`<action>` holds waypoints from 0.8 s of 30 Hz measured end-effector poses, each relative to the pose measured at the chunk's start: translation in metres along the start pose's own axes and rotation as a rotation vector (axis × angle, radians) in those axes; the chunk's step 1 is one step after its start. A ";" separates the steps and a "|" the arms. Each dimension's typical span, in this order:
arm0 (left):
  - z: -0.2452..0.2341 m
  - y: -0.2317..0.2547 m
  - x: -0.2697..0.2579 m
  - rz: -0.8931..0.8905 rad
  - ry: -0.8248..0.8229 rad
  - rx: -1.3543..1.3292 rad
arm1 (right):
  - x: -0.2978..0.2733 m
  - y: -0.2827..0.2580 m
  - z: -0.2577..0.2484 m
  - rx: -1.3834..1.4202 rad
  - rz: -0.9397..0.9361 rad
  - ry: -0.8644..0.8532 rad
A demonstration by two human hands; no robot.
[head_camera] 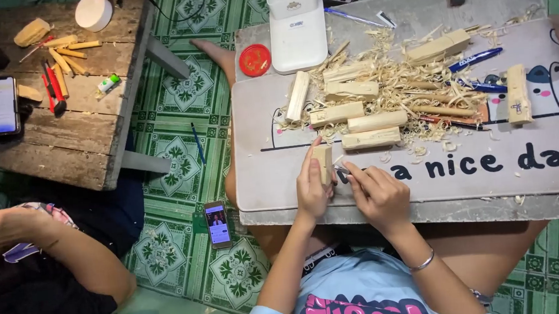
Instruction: The person carves a small block of wood with a hand tool on a work mat.
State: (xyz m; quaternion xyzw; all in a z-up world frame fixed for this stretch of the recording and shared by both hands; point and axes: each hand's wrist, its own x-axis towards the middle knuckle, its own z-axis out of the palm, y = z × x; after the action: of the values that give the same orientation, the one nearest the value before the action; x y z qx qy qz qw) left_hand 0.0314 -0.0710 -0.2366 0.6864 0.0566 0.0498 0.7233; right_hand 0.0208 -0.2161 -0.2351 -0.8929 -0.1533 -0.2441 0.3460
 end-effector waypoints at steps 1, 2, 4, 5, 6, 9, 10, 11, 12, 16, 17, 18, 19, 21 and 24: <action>0.000 0.001 0.000 0.007 0.002 0.009 | 0.001 0.000 0.000 -0.006 -0.004 -0.007; 0.000 0.002 -0.001 0.014 0.005 0.018 | 0.001 0.000 0.001 -0.013 -0.008 -0.013; 0.000 0.000 -0.002 0.021 0.010 0.039 | 0.003 -0.002 0.000 -0.018 -0.031 -0.014; 0.000 -0.001 -0.002 0.029 0.012 0.062 | 0.004 -0.003 0.000 -0.023 -0.052 -0.010; 0.000 0.000 -0.003 0.029 0.013 0.063 | 0.003 -0.003 0.001 -0.022 -0.052 -0.010; 0.002 0.001 -0.003 0.022 0.013 0.077 | 0.002 -0.002 0.002 -0.035 -0.041 0.000; 0.002 0.000 -0.003 0.025 0.017 0.085 | 0.001 -0.002 0.003 -0.044 -0.041 0.007; 0.002 -0.002 -0.003 0.029 0.023 0.092 | 0.001 -0.001 0.004 -0.053 -0.043 0.013; 0.003 -0.001 -0.003 0.030 0.020 0.090 | 0.001 -0.001 0.004 -0.056 -0.042 0.014; 0.004 0.001 -0.003 0.043 0.009 0.130 | -0.001 -0.001 0.005 -0.073 -0.043 0.022; 0.005 0.001 -0.003 0.049 0.012 0.139 | -0.001 -0.001 0.005 -0.086 -0.043 0.022; 0.005 0.000 -0.003 0.049 0.012 0.139 | -0.002 -0.001 0.005 -0.086 -0.043 0.022; 0.006 -0.002 -0.004 0.035 0.008 0.136 | -0.003 -0.001 0.005 -0.078 -0.040 0.021; 0.007 -0.003 -0.005 0.021 0.003 0.132 | -0.004 -0.001 0.005 -0.071 -0.036 0.020; 0.007 -0.004 -0.005 0.020 0.002 0.138 | -0.004 -0.001 0.005 -0.069 -0.031 0.022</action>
State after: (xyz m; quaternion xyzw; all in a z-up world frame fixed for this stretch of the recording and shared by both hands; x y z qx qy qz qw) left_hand 0.0269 -0.0786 -0.2399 0.7352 0.0537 0.0536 0.6736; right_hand 0.0181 -0.2120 -0.2401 -0.8990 -0.1549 -0.2643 0.3129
